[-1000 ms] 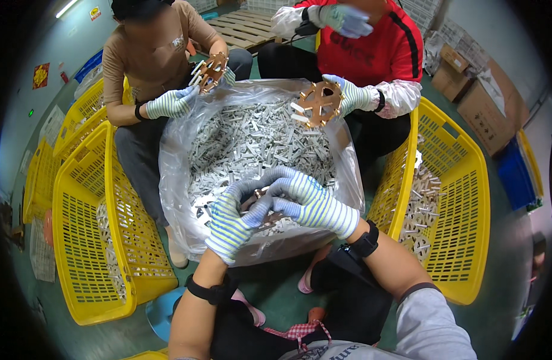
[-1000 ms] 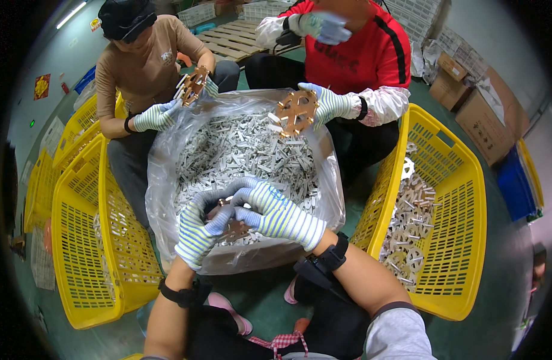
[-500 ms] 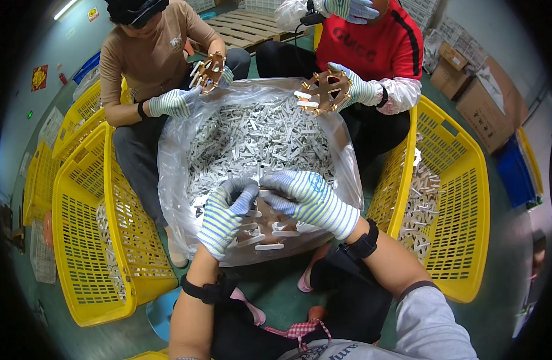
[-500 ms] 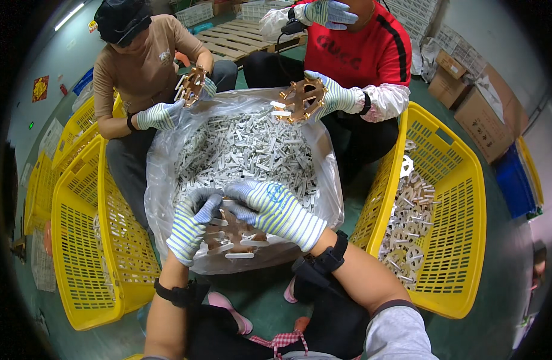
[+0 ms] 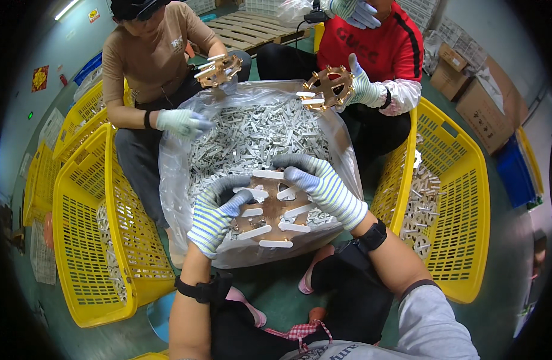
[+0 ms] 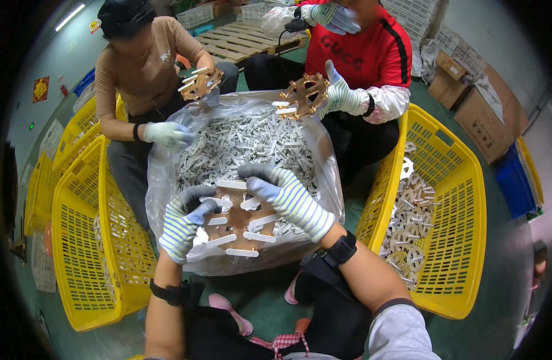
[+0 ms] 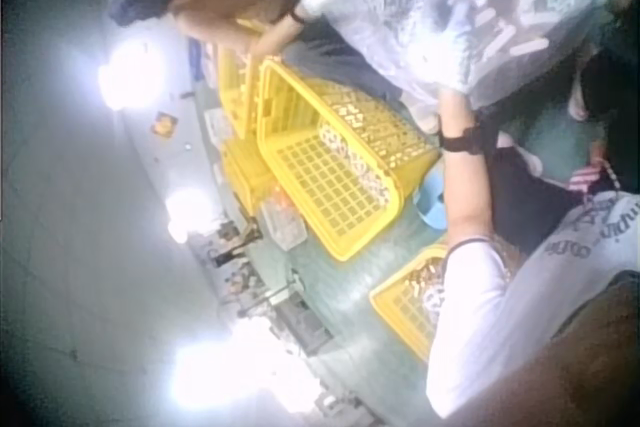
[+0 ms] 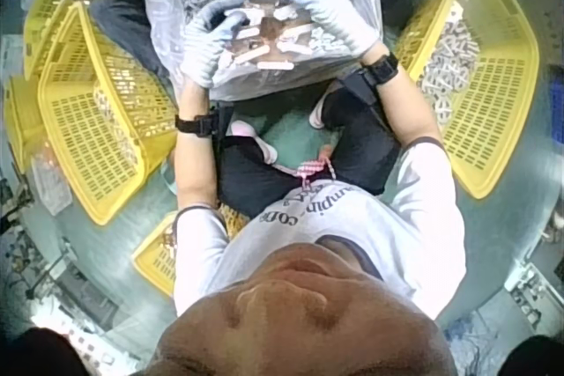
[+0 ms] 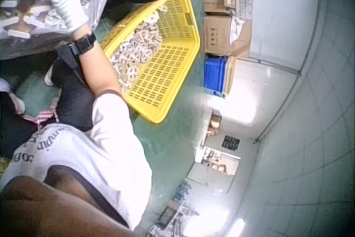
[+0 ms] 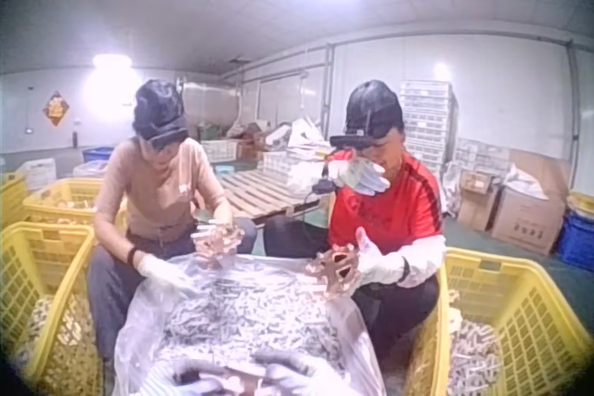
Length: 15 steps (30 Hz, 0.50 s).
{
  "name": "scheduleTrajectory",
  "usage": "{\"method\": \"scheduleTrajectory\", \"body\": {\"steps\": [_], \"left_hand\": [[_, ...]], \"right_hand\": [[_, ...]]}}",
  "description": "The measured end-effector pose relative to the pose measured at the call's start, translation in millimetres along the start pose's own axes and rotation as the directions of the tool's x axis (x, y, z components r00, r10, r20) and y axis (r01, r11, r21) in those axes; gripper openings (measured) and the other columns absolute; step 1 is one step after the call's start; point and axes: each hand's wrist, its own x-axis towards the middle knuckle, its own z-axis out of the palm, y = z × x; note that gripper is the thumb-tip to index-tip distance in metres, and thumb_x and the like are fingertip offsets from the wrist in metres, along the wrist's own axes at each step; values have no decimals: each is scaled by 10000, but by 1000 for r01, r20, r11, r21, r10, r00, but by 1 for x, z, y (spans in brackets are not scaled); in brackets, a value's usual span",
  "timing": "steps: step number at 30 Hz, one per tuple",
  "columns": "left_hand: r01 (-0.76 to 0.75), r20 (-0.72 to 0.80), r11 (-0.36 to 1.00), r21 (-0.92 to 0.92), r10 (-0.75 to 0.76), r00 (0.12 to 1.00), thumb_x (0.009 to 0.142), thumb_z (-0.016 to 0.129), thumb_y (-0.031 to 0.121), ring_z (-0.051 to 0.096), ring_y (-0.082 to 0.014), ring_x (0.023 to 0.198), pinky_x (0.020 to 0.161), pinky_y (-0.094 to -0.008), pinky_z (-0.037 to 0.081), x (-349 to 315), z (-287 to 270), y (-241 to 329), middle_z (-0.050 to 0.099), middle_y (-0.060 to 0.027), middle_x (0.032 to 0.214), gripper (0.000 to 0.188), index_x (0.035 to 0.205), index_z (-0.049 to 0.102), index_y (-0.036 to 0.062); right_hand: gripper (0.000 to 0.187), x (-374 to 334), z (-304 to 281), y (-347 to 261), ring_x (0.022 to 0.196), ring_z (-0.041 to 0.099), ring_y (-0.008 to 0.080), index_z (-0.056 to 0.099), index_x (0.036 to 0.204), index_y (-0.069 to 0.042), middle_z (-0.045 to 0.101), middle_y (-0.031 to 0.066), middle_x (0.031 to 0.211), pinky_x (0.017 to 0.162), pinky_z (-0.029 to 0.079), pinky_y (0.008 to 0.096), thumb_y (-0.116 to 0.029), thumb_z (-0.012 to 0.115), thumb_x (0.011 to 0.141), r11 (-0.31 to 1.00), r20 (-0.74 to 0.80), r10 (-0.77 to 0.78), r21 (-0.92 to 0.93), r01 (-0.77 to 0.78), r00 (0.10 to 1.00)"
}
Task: The person sits on the floor and assembles small white plastic clips onto a circular copper-colored metal base. They pick up the clips from a large plastic bag and insert them into the base, then place the assembled units into a yellow basket.
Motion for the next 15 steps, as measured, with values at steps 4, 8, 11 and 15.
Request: {"method": "scheduleTrajectory", "body": {"steps": [4, 8, 11, 15], "left_hand": [[-4, -47, 999, 34, 5, 999, 867, 710, 122, 666, -153, 806, 729, -267, 539, -1, 1, 3, 688, -98, 914, 280, 1095, 633, -20], [10, -73, 998, 57, -5, 997, 865, 709, 120, 666, -150, 803, 711, -269, 539, -1, 3, 2, 690, -99, 901, 277, 1092, 634, -20], [8, -63, 998, 55, -4, 998, 863, 711, 127, 665, -149, 798, 706, -267, 538, -2, 3, 3, 690, -95, 894, 280, 1090, 635, -20], [12, -32, 995, 97, -9, 999, 858, 718, 147, 661, -147, 800, 714, -265, 537, 1, -2, 1, 686, -95, 912, 295, 1089, 636, -18]], "right_hand": [[490, -2, 0, -4, 1060, 551, 128, 519, 1319, 27, 595, 69, 1204, 966, 428, 284, -246, 630, 927, 999, 42, 14, 50, -16, 999], [521, -2, 0, -6, 1046, 548, 126, 506, 1329, 32, 593, 71, 1199, 963, 428, 284, -256, 642, 917, 998, 55, 26, 49, -29, 998], [527, -2, -1, -5, 1093, 534, 125, 513, 1337, 11, 590, 57, 1220, 993, 402, 292, -279, 648, 918, 998, 75, 40, 54, -44, 996], [567, -1, -1, 2, 1127, 533, 139, 507, 1349, -2, 586, 59, 1237, 997, 407, 304, -281, 686, 888, 999, 71, 32, 41, -35, 997]]}}
